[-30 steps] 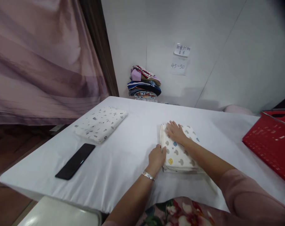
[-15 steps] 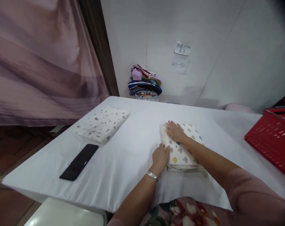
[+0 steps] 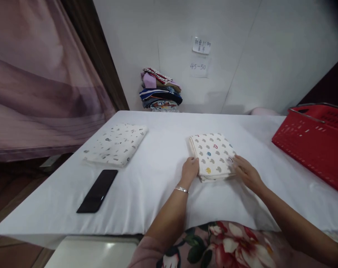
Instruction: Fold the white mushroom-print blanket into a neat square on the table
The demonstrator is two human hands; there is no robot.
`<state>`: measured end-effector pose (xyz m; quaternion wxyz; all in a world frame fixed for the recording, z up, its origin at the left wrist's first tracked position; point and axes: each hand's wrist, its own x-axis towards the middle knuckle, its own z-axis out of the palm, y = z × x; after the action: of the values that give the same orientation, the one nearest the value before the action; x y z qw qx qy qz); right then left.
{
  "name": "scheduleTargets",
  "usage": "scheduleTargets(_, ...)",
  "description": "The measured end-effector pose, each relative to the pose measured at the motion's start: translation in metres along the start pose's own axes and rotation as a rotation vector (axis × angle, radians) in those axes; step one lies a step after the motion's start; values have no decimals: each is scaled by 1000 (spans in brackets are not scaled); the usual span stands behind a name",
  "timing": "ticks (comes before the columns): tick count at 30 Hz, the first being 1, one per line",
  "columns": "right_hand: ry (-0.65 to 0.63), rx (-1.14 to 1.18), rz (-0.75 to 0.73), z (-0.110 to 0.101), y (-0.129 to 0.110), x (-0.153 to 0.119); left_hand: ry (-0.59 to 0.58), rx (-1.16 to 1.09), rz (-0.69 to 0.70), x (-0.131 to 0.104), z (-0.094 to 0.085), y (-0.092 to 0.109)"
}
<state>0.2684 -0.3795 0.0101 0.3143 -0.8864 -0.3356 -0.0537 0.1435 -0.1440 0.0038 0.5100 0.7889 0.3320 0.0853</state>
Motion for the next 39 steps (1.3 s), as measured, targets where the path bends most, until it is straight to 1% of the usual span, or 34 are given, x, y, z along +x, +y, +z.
scheduleTargets(2,63,71,199,-7,12,-9,-26,-71,-16,2,-1,-1)
scheduleTargets(3,62,96,241,-9,16,-11,-40,-112,-26,3,-1,-1)
scheduleTargets(4,44,110,226,-11,20,-11,-54,-153,-36,3,-1,0)
scheduleTargets(5,8,107,159,-13,23,-10,-70,-194,-43,2,-2,1)
scheduleTargets(7,-75,55,-28,-15,27,-8,-109,-266,-57,-1,-2,3)
scheduleTargets(9,-143,-28,-155,-16,30,-6,-148,-320,-73,-8,-2,7)
scheduleTargets(11,-164,-100,-198,-15,30,-4,-165,-356,-96,-14,-2,11)
scheduleTargets(14,-180,-136,-232,-15,30,-2,-120,-382,-104,-19,1,12)
scheduleTargets(16,-194,-103,-248,-15,32,-2,-65,-354,-95,-20,5,10)
scheduleTargets(20,-196,30,-229,-15,41,-4,32,-197,-92,-17,12,4)
scheduleTargets(23,-146,67,-177,-14,48,-4,62,-119,-103,-19,14,1)
scheduleTargets(25,-92,50,-131,-11,52,-2,68,-103,-99,-23,15,1)
scheduleTargets(27,-63,30,-118,-9,55,-2,75,-81,-72,-28,16,1)
scheduleTargets(30,-47,-24,-133,-7,56,-3,101,-5,-24,-34,19,2)
scheduleTargets(35,-21,-163,-103,-9,49,-8,164,96,-17,-43,25,9)
scheduleTargets(39,8,-144,-125,-9,51,-10,182,112,13,-50,28,12)
